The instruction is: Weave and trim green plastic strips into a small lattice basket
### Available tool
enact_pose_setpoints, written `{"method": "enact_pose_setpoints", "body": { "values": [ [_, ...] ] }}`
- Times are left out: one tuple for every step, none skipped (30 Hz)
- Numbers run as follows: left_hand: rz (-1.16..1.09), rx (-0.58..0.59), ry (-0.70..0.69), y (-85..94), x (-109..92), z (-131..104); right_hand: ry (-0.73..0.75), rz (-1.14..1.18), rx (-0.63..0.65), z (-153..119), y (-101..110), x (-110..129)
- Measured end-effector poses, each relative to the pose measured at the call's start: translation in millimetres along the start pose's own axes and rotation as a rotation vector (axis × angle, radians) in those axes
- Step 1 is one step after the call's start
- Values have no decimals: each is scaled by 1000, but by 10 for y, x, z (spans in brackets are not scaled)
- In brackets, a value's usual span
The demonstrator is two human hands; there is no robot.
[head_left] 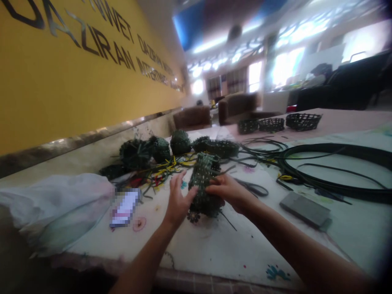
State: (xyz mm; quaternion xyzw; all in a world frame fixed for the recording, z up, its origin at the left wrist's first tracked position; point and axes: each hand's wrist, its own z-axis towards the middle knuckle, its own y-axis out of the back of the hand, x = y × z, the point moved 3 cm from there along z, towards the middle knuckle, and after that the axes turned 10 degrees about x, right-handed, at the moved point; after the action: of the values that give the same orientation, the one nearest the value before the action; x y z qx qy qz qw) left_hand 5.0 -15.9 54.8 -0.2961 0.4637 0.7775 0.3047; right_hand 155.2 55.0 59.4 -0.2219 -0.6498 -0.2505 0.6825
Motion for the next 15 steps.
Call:
{"method": "enact_pose_setpoints", "body": {
  "values": [
    [-140,73,57,-50,56,31,-1,3,6,0,10,5],
    [-298,152,106,-109,93,53,-2,4,11,-1,20,11],
    [-454,226,143,-171,111,65,-2,4,14,-3,29,17],
    [-594,283,165,-228,112,68,-3,2,16,-5,37,24],
    [-701,315,173,-274,103,65,-2,-2,14,-9,43,31],
    [-766,323,172,-306,91,58,-2,-10,10,-12,46,39],
    [-792,312,165,-327,82,50,-3,-19,6,-16,46,47],
    [-792,293,152,-337,77,42,-4,-26,5,-20,42,55],
    [-778,271,133,-340,77,35,-4,-24,8,-22,36,62],
    [-760,255,113,-339,80,31,-4,-14,12,-22,30,67],
    [-747,246,95,-336,88,29,-3,2,16,-21,25,68],
    [-739,245,83,-332,100,29,-2,21,19,-17,24,66],
    [-736,251,75,-329,114,32,0,36,24,-13,27,58],
    [-733,259,72,-327,128,36,-1,44,30,-7,34,45],
    [-731,269,74,-325,141,41,-2,48,36,0,47,28]
  ]
}}
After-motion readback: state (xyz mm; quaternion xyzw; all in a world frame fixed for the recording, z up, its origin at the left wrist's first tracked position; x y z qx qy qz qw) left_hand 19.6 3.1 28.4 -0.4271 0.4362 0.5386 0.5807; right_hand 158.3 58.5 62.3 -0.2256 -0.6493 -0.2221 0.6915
